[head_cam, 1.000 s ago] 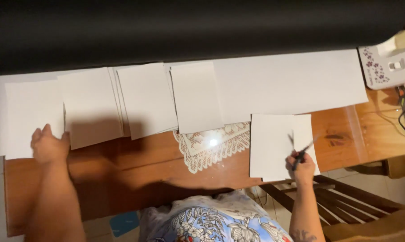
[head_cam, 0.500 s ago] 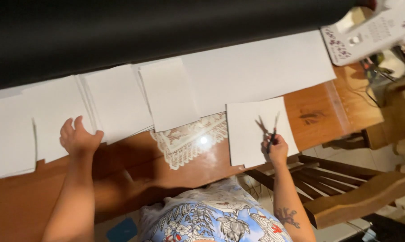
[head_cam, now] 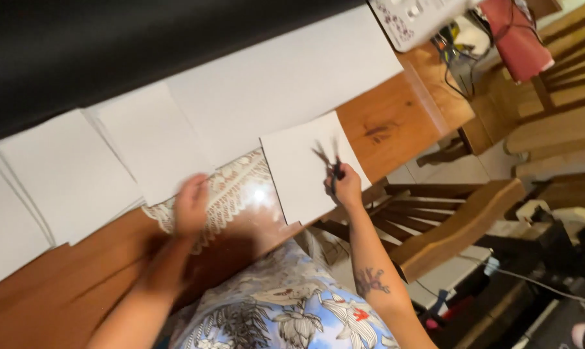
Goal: Cutting large sheets of paper into smaller rectangular pieces using scissors and stacking them on a table.
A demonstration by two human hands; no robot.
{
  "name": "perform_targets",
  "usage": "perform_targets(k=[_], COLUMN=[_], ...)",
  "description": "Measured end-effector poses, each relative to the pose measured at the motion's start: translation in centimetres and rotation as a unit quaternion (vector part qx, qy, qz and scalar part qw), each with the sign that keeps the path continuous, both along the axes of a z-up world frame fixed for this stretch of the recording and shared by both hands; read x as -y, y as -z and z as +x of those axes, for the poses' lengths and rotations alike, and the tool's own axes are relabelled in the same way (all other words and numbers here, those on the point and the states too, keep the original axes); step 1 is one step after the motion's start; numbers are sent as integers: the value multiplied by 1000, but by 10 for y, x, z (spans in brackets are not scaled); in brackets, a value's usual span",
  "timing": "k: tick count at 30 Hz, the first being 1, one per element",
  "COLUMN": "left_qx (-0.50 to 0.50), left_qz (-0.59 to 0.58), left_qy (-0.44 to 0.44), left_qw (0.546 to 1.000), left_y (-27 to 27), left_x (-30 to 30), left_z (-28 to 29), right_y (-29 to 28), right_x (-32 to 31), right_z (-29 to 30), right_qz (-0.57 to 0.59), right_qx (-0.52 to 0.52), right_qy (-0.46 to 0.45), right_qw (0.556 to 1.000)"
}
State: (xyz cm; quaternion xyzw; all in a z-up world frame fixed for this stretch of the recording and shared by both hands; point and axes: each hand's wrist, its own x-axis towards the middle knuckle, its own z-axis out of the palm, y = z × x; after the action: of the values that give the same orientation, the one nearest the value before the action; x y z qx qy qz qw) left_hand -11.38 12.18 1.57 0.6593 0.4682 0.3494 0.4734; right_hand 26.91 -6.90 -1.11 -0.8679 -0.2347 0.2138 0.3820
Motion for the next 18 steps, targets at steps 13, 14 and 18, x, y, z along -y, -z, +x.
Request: perform_targets(k=[13,14,18], left_qx=[214,220,231], left_qz=[-476,-482,-494], left_qy=[59,52,34], left_qw=[851,847,837], left_y=[-19,-19,-30], left_x=[96,97,104], left_z=[145,147,151], right_y=[-29,-21,-11], right_x=[-12,-12,-9], right_z=[8,12,20], right_qz=[-27,-28,-22], right_qx=[21,16,-4], right_qy=[-17,-18,-13], right_qw=[999,999,1000])
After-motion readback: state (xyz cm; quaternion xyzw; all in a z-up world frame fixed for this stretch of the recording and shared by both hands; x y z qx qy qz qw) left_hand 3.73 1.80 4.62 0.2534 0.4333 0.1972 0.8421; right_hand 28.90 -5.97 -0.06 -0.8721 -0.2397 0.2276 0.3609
